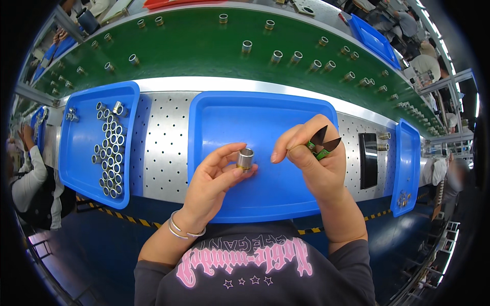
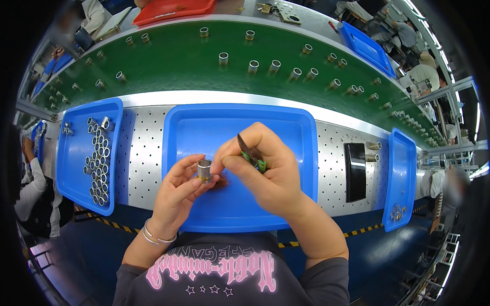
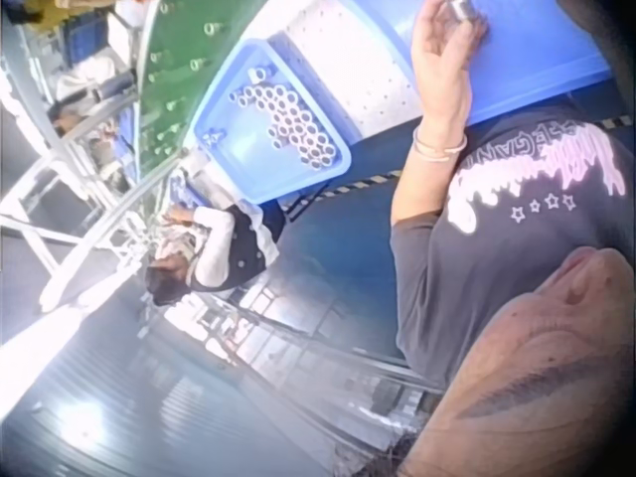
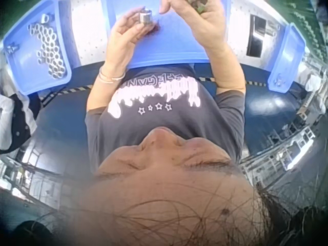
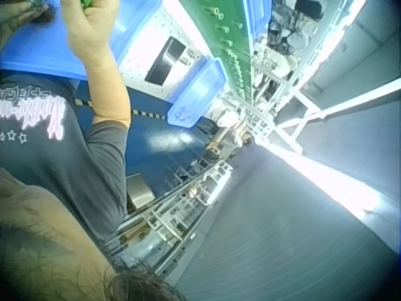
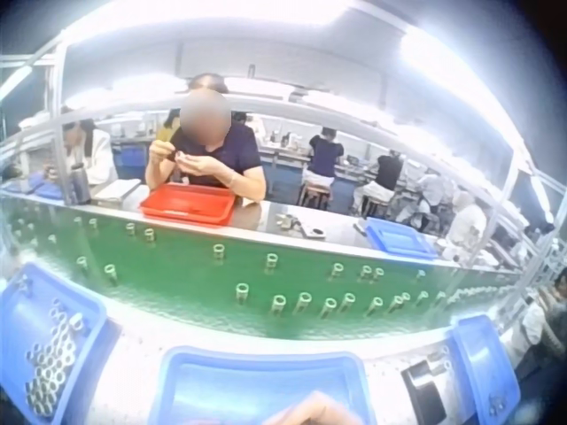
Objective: The person picks up small cylindrical metal parts from a blue tray and uses a green-handled tool to scrape the edges. The person rotates the parts to treat different sides and places the finished pieces onto a green conveyor belt. The process is repeated continuously for multiple units.
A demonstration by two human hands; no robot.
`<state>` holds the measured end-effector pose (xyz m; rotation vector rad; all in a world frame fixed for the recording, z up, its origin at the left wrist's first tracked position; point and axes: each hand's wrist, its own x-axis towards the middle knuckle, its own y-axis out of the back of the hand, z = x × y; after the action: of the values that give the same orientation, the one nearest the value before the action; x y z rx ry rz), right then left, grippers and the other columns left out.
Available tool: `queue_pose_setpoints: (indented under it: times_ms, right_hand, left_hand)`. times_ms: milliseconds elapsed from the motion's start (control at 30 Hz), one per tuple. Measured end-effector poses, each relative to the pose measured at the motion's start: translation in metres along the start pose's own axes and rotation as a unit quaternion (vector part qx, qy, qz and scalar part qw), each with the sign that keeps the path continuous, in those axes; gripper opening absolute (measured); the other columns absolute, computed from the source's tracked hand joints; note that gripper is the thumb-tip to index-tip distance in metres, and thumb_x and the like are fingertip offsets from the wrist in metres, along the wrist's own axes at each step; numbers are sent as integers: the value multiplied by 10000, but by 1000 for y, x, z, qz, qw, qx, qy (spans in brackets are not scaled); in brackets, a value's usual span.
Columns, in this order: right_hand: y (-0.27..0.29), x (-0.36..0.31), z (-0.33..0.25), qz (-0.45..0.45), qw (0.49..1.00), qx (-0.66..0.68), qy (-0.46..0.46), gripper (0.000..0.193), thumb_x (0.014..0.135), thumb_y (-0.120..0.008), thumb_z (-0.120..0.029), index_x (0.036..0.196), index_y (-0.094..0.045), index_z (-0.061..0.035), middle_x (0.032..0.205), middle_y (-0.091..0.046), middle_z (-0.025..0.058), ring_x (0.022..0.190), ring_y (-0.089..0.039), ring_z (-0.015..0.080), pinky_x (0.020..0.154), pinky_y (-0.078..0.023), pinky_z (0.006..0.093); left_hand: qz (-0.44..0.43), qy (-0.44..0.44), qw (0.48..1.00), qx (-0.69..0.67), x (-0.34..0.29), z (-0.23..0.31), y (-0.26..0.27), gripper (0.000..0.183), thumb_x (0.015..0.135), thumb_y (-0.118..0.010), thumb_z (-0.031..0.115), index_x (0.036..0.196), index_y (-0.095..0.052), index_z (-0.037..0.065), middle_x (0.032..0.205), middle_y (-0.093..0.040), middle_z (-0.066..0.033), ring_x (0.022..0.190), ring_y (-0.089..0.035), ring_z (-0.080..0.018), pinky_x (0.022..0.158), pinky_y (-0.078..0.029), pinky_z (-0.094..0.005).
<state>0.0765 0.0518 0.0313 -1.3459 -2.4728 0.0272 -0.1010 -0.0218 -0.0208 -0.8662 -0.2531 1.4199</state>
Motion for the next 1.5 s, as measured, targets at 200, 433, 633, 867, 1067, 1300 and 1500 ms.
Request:
queue_pose_setpoints:
  times_ms: [200,433,633,867,1067,1300,1500]
  right_hand:
    - [-10,6,-4,-22,1000,-6,-10,90,891,-522,-69,906,-444,-27,792,-600,159,726,-596,187,678,-485,287]
    - [-7,7,-2,15,999,-28,17,89,888,-509,-25,963,-473,7,830,-601,118,775,-583,116,664,-467,224]
    - [-4,2,6,72,992,-92,-47,248,872,-547,-107,1092,-530,7,878,-621,92,767,-583,107,655,-449,223]
    - [-1,-15,16,-27,903,-428,-27,190,750,-666,-159,929,-640,-101,715,-626,62,593,-588,239,520,-441,314]
    - [-3,-18,19,-13,887,-462,-1,129,746,-674,-174,866,-655,-130,660,-611,33,546,-570,209,491,-415,305]
    - [-5,-19,20,-14,888,-460,-3,100,750,-669,-161,843,-659,-128,633,-601,19,530,-564,190,491,-411,293]
    - [-5,-19,19,-13,889,-457,-2,100,750,-671,-158,842,-659,-122,644,-610,22,531,-569,191,493,-413,287]
  left_hand:
    - [-6,-32,999,32,3,-5,3,402,831,-559,-29,1219,-455,-14,1070,-559,-113,986,-592,-200,893,-464,-305]
    - [-18,-53,995,79,3,-7,3,386,823,-538,-69,1201,-475,-18,1043,-556,-95,987,-594,-197,878,-478,-297]
    - [21,-36,998,37,5,0,-2,397,854,-547,4,1238,-445,-11,1047,-550,-100,982,-591,-205,870,-486,-323]
    - [45,-62,997,15,7,-1,-2,441,860,-563,46,1271,-407,3,1056,-542,-104,984,-582,-203,868,-483,-324]
    - [39,-77,996,29,4,0,-2,437,846,-579,33,1253,-421,0,1058,-537,-104,986,-580,-200,871,-482,-319]
    - [26,-85,996,30,3,-1,-1,445,829,-592,2,1243,-429,-8,1097,-547,-123,974,-590,-205,869,-484,-318]
    - [28,-78,996,39,2,0,-3,469,822,-611,35,1250,-419,5,1114,-527,-116,967,-576,-181,859,-480,-294]
